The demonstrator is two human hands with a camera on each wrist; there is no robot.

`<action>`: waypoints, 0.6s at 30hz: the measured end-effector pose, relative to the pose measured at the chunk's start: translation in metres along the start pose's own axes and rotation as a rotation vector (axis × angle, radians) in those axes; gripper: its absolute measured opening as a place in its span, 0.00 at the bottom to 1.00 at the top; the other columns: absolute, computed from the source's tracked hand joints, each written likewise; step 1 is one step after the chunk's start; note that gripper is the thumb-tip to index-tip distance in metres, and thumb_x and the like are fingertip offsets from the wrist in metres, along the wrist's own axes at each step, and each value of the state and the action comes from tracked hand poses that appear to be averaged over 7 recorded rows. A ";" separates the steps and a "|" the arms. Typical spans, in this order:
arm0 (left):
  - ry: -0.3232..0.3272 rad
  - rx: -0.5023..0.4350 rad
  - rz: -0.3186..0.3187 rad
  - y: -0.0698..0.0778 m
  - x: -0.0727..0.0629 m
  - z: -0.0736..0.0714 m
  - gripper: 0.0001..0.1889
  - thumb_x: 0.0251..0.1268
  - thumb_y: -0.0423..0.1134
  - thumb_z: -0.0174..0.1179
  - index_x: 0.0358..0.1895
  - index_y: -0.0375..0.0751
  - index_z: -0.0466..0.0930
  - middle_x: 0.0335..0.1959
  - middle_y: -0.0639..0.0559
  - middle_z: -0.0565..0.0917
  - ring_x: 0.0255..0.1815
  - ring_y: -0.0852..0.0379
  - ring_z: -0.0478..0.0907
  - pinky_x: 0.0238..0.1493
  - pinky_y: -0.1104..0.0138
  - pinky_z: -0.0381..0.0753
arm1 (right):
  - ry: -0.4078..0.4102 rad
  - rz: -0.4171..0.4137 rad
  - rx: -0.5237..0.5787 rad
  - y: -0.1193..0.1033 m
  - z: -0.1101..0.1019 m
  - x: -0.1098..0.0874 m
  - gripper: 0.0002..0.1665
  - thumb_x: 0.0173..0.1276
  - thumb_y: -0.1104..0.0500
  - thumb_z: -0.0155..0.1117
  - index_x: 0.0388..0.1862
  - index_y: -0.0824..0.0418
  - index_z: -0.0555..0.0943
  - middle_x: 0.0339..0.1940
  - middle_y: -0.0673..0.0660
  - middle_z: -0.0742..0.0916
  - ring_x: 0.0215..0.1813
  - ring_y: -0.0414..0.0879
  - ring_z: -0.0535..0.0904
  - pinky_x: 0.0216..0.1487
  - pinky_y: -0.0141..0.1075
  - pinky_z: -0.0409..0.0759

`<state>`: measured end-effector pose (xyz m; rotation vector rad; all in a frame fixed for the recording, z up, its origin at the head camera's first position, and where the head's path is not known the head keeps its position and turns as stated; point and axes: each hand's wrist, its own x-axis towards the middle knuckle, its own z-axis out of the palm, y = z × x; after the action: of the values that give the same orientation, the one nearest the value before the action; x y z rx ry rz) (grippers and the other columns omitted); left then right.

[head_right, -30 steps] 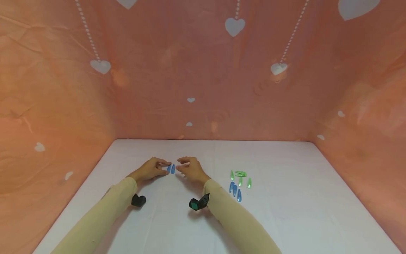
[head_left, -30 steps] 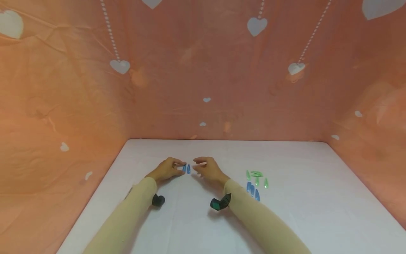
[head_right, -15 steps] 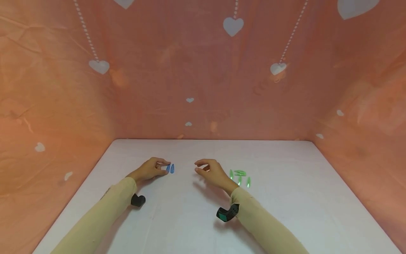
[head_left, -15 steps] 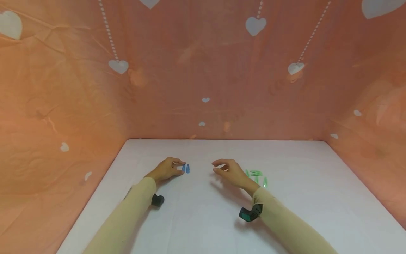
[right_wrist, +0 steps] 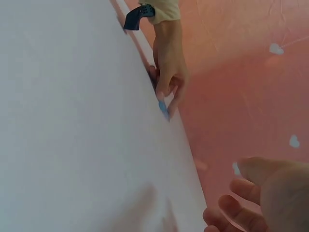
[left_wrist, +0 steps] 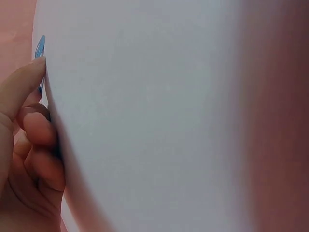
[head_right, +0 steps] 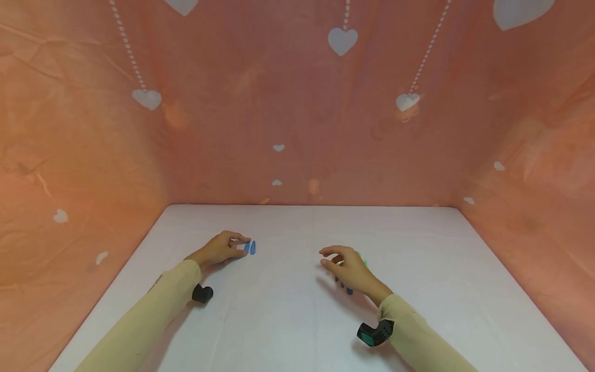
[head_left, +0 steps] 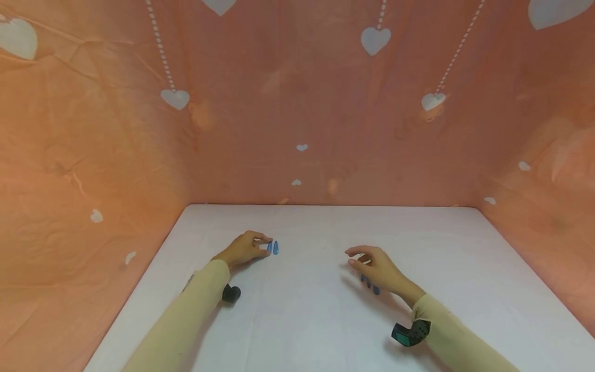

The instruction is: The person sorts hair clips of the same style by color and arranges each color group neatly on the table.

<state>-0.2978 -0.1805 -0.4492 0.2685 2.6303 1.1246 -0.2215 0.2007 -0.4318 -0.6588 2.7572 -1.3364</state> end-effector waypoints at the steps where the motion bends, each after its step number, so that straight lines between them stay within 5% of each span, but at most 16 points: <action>1: 0.001 -0.004 -0.006 0.000 0.000 0.000 0.24 0.65 0.40 0.69 0.64 0.46 0.81 0.42 0.49 0.85 0.14 0.63 0.64 0.23 0.72 0.67 | 0.000 0.003 -0.006 0.002 -0.002 -0.003 0.19 0.74 0.58 0.64 0.58 0.67 0.82 0.57 0.67 0.86 0.47 0.51 0.85 0.39 0.32 0.82; 5: 0.009 -0.008 -0.015 0.002 -0.002 0.002 0.24 0.65 0.40 0.69 0.64 0.46 0.81 0.42 0.49 0.86 0.13 0.63 0.64 0.21 0.72 0.68 | 0.003 0.005 -0.016 0.012 -0.012 -0.012 0.19 0.74 0.58 0.63 0.58 0.68 0.82 0.57 0.68 0.86 0.47 0.49 0.85 0.40 0.31 0.81; 12: -0.006 0.002 -0.003 0.007 -0.005 0.003 0.24 0.66 0.40 0.68 0.66 0.46 0.79 0.18 0.56 0.72 0.13 0.62 0.64 0.22 0.72 0.67 | 0.040 0.005 -0.013 0.024 -0.025 -0.029 0.19 0.74 0.59 0.62 0.57 0.70 0.82 0.55 0.69 0.86 0.44 0.48 0.85 0.37 0.31 0.82; 18: -0.004 0.014 0.019 0.004 -0.006 0.002 0.25 0.66 0.40 0.67 0.66 0.44 0.79 0.17 0.57 0.72 0.12 0.63 0.63 0.22 0.72 0.66 | 0.016 0.062 -0.059 0.031 -0.022 -0.041 0.18 0.72 0.58 0.65 0.56 0.65 0.83 0.54 0.64 0.87 0.45 0.44 0.83 0.42 0.30 0.80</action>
<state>-0.2917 -0.1780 -0.4464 0.2991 2.6385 1.1104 -0.1997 0.2489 -0.4480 -0.5619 2.8149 -1.2588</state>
